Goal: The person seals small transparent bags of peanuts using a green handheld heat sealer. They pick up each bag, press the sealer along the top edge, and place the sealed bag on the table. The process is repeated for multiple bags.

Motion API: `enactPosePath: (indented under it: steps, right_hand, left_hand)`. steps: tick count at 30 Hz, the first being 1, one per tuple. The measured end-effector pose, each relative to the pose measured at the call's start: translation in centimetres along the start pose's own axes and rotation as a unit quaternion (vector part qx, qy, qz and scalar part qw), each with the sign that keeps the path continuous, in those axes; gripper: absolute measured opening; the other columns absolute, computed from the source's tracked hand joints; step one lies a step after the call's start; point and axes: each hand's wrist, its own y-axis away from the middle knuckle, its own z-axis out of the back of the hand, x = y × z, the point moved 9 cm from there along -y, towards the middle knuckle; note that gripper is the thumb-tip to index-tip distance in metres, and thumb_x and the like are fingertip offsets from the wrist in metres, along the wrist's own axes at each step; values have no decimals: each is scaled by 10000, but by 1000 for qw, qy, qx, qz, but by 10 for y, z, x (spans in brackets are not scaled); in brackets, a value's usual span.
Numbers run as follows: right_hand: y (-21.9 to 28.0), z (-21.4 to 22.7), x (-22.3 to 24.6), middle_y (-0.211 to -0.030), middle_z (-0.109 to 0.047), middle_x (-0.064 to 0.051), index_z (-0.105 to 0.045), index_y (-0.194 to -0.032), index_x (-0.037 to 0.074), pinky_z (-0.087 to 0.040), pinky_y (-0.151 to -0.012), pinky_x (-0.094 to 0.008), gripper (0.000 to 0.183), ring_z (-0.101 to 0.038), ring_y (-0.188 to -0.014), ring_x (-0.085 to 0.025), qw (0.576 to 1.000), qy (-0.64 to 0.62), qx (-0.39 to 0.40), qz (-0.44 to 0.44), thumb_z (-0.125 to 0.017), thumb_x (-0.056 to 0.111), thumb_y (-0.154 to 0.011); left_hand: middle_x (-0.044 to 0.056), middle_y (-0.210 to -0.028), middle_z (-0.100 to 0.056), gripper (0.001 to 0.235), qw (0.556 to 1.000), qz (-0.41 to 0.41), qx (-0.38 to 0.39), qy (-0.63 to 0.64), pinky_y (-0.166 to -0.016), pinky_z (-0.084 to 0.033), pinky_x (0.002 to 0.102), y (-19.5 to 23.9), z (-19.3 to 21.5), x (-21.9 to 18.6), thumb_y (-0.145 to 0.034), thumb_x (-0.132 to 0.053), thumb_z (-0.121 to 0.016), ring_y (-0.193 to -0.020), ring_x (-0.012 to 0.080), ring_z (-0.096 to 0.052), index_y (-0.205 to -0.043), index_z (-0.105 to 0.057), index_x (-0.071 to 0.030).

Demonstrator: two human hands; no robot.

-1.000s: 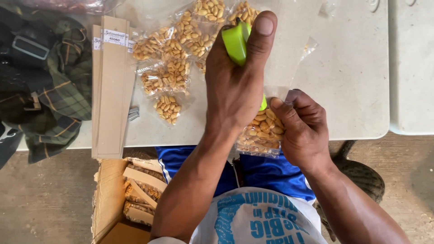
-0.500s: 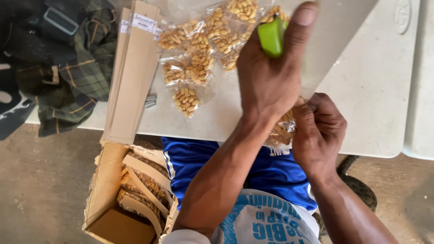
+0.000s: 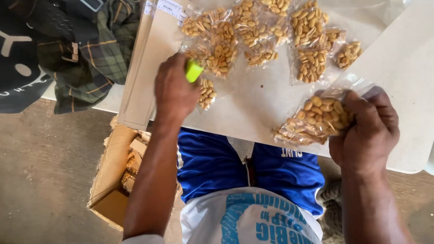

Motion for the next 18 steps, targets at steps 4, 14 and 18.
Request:
enactPosePath:
  steps: [4, 14, 18]
  right_hand:
    - [-9, -2, -7, -742, -527, 26, -529, -798, 176, -508, -617, -334, 281, -582, -705, -161, 1000, 9, -5, 3, -634, 90, -1045]
    - [7, -31, -6, -1152, -746, -101, -736, -957, 154, -540, -901, -305, 118, -709, -1017, -229, 984, -127, 125, -22, -673, 54, -954]
    - [17, -46, 8, -572, -335, 49, -367, -600, 190, -229, -469, -277, 343, -294, -487, -77, 994, 11, 107, 22, -366, -16, -874]
  left_hand:
    - [137, -1009, -696, 429, 992, -7, 34, -124, -733, -503, 500, 11, -12, 30, -861, -355, -863, -927, 341, -636, -1086, -605, -96]
    - [77, -929, -620, 190, 881, -272, 32, 386, -725, -564, 328, 95, 41, -164, -948, -120, -720, -806, 185, -636, -991, -539, -79]
    - [98, -912, -622, 376, 920, -305, -23, 247, -645, -517, 331, 95, -2, -187, -768, 12, -858, -743, 209, -603, -989, -559, -45]
